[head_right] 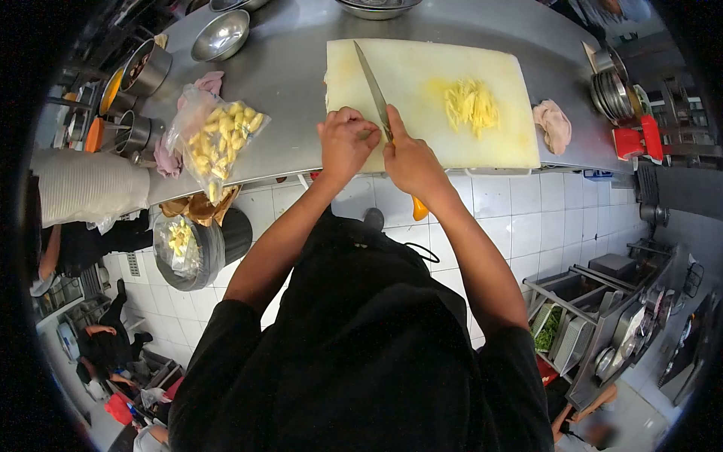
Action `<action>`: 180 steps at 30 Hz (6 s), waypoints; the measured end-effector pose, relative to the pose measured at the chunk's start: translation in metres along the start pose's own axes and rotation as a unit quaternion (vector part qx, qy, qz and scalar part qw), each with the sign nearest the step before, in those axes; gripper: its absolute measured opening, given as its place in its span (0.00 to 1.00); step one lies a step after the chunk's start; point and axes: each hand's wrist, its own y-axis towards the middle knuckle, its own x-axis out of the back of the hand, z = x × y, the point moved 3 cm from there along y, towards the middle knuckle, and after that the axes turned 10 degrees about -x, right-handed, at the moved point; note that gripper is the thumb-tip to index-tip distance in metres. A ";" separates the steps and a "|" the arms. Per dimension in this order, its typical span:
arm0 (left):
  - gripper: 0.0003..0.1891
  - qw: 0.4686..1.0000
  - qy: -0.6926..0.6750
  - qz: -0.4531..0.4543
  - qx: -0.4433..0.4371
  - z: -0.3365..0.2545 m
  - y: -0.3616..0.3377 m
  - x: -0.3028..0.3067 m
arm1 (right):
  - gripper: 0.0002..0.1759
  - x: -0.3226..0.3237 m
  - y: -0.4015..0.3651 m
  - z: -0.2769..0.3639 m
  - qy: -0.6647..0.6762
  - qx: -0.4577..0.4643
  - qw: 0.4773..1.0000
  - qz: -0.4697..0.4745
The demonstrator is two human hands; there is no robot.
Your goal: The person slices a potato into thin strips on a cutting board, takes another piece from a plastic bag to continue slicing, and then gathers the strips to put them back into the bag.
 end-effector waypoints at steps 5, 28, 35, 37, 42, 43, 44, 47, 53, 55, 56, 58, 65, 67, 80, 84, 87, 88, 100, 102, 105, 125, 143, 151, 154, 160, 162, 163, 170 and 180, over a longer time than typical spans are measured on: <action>0.04 1.000 -0.010 -0.008 -0.003 -0.002 0.001 0.002 | 0.41 -0.010 0.001 -0.003 0.003 -0.008 1.000 -0.002; 0.03 1.000 -0.013 -0.014 -0.009 0.001 0.000 0.002 | 0.41 -0.013 -0.001 -0.001 0.008 0.009 1.000 -0.010; 0.02 1.000 -0.008 0.003 -0.018 -0.005 0.002 0.005 | 0.40 -0.003 0.026 -0.004 0.061 -0.001 0.998 -0.004; 0.03 0.999 -0.015 -0.016 -0.031 -0.004 0.003 0.007 | 0.39 0.006 0.027 -0.005 0.108 0.000 0.994 -0.001; 0.05 0.990 -0.102 -0.089 -0.037 -0.004 0.001 0.015 | 0.38 0.010 -0.003 -0.013 0.241 0.001 0.971 0.005; 0.05 0.988 -0.116 -0.097 -0.024 -0.003 0.001 0.018 | 0.38 0.010 -0.007 -0.011 0.240 -0.010 0.971 0.018; 0.06 0.986 -0.132 -0.104 -0.011 -0.002 0.001 0.020 | 0.38 0.010 -0.012 -0.010 0.240 -0.023 0.970 0.030; 0.06 0.983 -0.139 -0.118 0.006 0.003 -0.001 0.031 | 0.38 -0.006 -0.017 -0.020 0.222 0.000 0.975 0.033; 0.07 0.976 -0.169 -0.097 0.099 0.003 -0.016 0.061 | 0.41 -0.011 -0.028 -0.040 0.133 -0.025 0.989 0.050; 0.07 0.977 -0.161 -0.088 0.109 0.007 -0.026 0.066 | 0.41 -0.002 -0.021 -0.056 0.104 -0.020 0.994 0.010; 0.07 0.978 -0.157 -0.087 0.105 0.010 -0.031 0.066 | 0.41 0.002 -0.017 -0.063 0.091 -0.017 0.996 -0.016; 0.07 0.977 -0.162 -0.085 0.112 0.008 -0.035 0.068 | 0.40 0.021 -0.001 -0.077 0.067 -0.003 0.993 -0.094; 0.07 0.979 -0.173 -0.053 0.096 -0.016 -0.016 0.066 | 0.35 0.067 -0.016 -0.079 -0.028 0.005 0.957 -0.290; 0.08 0.986 -0.157 -0.031 0.036 -0.032 0.001 0.059 | 0.28 0.064 -0.020 -0.083 -0.002 -0.011 0.950 -0.313; 0.07 0.969 -0.063 0.131 -0.197 -0.113 0.102 -0.048 | 0.16 0.041 -0.053 -0.102 0.045 0.040 0.924 -0.377; 0.07 0.952 -0.023 0.192 -0.236 -0.114 0.138 -0.100 | 0.15 0.027 -0.052 -0.106 0.039 0.027 0.933 -0.358; 0.08 0.951 -0.059 0.164 -0.255 -0.126 0.159 -0.107 | 0.15 0.031 -0.052 -0.109 0.043 0.006 0.935 -0.351; 0.08 0.952 -0.079 0.150 -0.256 -0.128 0.164 -0.101 | 0.15 0.031 -0.053 -0.111 0.045 -0.001 0.936 -0.350; 0.06 0.961 -0.088 0.190 -0.184 -0.108 0.129 -0.052 | 0.18 0.032 -0.066 -0.122 0.084 -0.009 0.927 -0.366; 0.07 0.960 -0.065 0.209 -0.174 -0.111 0.127 -0.057 | 0.18 0.032 -0.068 -0.120 0.081 -0.002 0.927 -0.366; 0.08 0.957 -0.049 0.219 -0.185 -0.114 0.131 -0.063 | 0.18 0.033 -0.075 -0.117 0.085 0.006 0.926 -0.369; 0.12 0.974 -0.141 0.131 -0.121 -0.120 0.126 0.003 | 0.30 0.007 -0.101 -0.107 0.338 -0.033 0.937 -0.079; 0.12 0.961 -0.128 -0.060 0.237 0.048 -0.078 0.162 | 0.29 0.028 -0.124 -0.143 0.392 -0.095 0.912 -0.071; 0.11 0.954 -0.065 -0.127 0.263 0.054 -0.086 0.205 | 0.29 0.007 -0.089 -0.087 0.216 -0.041 0.970 -0.103; 0.11 0.956 -0.023 -0.166 0.239 0.059 -0.094 0.226 | 0.28 -0.004 -0.071 -0.075 0.150 0.012 0.975 -0.162; 0.10 0.943 0.024 -0.280 0.178 0.094 -0.079 0.291 | 0.29 -0.009 -0.049 -0.044 0.055 0.046 0.973 -0.217; 0.09 0.942 0.027 -0.300 0.150 0.115 -0.058 0.309 | 0.29 -0.014 -0.038 -0.038 0.009 0.047 0.970 -0.239; 0.09 0.943 0.012 -0.301 0.140 0.127 -0.046 0.318 | 0.29 -0.017 -0.032 -0.036 0.002 0.047 0.970 -0.239; 0.08 0.981 0.049 -0.131 0.134 0.208 0.008 0.319 | 0.28 -0.026 -0.028 -0.022 -0.065 -0.008 0.968 -0.244; 0.09 0.982 -0.106 0.127 0.086 0.213 -0.011 0.246 | 0.24 -0.041 -0.068 0.014 -0.061 0.001 0.928 -0.368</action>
